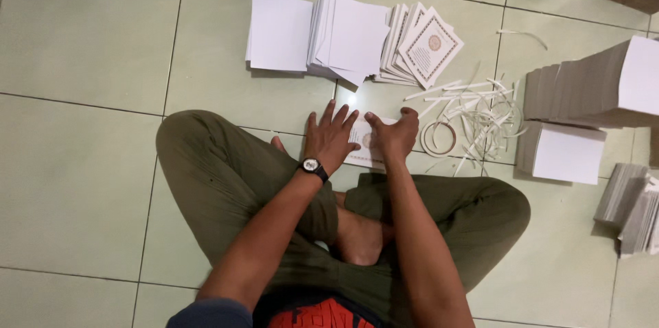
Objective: The person sits on the floor and assembles small books by placing a printed cover onto a stack of white pages. They fold the cover over the pages, press the edges to secure them, and then place the finished book into a stack of completed items.
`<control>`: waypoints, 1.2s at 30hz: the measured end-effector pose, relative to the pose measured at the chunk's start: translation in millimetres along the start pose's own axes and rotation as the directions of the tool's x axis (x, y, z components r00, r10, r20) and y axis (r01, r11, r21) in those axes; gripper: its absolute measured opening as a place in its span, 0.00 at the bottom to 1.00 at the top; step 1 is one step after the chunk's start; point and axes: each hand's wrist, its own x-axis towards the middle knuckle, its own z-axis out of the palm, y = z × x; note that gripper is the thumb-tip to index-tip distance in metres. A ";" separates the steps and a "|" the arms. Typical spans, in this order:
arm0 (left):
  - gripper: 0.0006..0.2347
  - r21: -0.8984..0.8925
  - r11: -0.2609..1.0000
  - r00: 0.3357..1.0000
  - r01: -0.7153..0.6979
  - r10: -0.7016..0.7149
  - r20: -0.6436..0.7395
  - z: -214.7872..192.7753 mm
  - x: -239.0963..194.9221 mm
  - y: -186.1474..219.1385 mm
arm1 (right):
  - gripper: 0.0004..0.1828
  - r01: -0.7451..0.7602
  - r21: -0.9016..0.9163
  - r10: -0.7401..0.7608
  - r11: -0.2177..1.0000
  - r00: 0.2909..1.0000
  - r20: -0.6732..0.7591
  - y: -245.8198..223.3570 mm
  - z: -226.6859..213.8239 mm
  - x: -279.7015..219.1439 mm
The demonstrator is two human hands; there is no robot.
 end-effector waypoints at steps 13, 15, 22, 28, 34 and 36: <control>0.32 0.082 0.995 0.999 0.051 -0.050 -0.010 -2.8 -6.5 2.9 | 0.22 0.002 0.231 0.020 0.973 0.996 -0.091 49.9 -1.4 30.6; 0.33 0.040 0.998 0.998 0.054 -0.055 0.024 3.7 -6.0 -0.5 | 0.19 0.012 0.197 0.007 0.980 0.996 -0.092 62.1 2.5 38.2; 0.37 -0.087 0.987 0.991 0.137 -0.136 0.013 -3.1 -22.5 -13.7 | 0.14 0.035 0.174 -0.009 0.984 0.989 -0.150 57.6 6.8 28.1; 0.33 0.058 0.997 0.998 -0.056 0.056 0.000 -11.8 -20.8 1.8 | 0.50 0.048 -0.025 -0.051 0.999 0.989 -0.140 2.7 5.3 -15.4; 0.31 0.083 0.996 0.994 -0.033 0.024 0.107 -11.9 -10.5 1.8 | 0.51 0.042 -0.002 -0.042 0.999 0.996 -0.075 4.4 0.9 -3.3; 0.32 0.056 0.998 0.989 -0.028 0.020 0.149 -17.6 -10.2 0.4 | 0.42 -0.046 0.099 0.050 0.994 0.998 -0.038 2.7 -5.4 -5.2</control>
